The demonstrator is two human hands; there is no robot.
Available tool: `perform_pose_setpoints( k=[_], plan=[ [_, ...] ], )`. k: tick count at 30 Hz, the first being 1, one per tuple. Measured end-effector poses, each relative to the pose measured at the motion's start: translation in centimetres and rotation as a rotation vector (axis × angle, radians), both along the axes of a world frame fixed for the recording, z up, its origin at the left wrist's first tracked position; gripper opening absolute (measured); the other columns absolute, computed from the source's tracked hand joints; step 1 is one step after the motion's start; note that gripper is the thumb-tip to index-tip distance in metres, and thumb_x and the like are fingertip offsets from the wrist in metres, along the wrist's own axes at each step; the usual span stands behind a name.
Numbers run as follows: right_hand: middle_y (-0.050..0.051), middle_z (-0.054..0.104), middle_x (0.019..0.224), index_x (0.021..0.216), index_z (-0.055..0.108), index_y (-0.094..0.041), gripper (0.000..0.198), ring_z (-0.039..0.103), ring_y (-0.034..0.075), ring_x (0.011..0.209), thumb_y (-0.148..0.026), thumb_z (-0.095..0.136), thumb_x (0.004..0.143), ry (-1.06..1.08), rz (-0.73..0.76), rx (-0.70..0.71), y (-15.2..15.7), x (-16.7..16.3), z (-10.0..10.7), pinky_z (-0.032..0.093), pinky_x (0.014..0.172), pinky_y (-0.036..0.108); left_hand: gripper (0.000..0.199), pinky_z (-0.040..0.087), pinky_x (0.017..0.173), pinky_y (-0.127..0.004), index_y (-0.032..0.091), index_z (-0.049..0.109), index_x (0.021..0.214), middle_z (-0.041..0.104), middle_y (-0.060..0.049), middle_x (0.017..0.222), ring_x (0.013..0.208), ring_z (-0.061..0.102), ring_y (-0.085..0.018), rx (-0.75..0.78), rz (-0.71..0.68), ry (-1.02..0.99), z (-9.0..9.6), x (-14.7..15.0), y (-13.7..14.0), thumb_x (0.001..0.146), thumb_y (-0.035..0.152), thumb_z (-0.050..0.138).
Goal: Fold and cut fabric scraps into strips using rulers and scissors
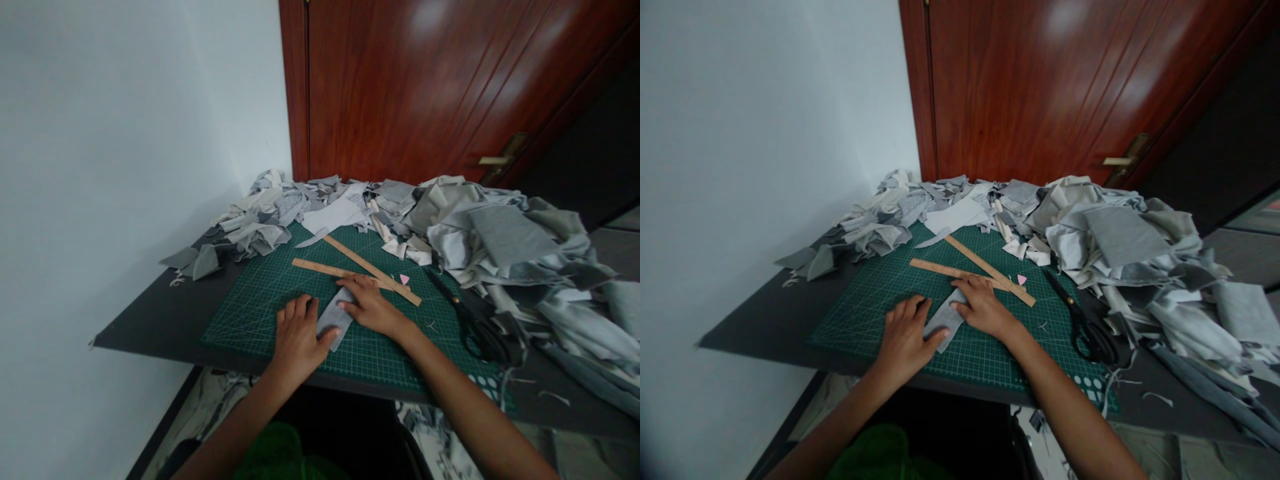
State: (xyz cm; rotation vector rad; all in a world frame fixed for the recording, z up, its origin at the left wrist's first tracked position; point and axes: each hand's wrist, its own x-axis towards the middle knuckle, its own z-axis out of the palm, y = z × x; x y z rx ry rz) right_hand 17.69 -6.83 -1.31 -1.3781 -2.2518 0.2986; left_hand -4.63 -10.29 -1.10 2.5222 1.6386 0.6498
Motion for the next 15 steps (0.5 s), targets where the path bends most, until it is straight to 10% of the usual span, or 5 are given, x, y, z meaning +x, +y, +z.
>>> perform_pose_setpoints(
  k=[9,15],
  plan=[
    [0.004,0.062,0.095,0.092,0.061,-0.021,0.018,0.058,0.025,0.092,-0.023,0.076,0.082,0.186,-0.057,-0.094,0.49,0.8,-0.19,0.044,0.09,0.043,0.038,0.044,0.097,-0.05,0.023,0.071,0.112,0.064,-0.008,0.125,0.116,0.056,-0.033,-0.063,-0.072,-0.118,-0.41,-0.56,0.05,0.08,0.04,0.084],
    [-0.001,0.064,0.091,0.111,0.062,-0.024,0.035,0.059,0.019,0.079,-0.028,0.078,0.08,0.762,0.056,-0.291,0.33,0.85,0.47,0.048,0.07,0.03,0.04,0.042,0.094,-0.046,0.024,0.068,0.114,0.067,-0.006,0.12,0.114,0.057,-0.032,-0.087,-0.089,-0.236,-0.45,-0.73,0.18,0.079,0.036,0.083]
  ],
)
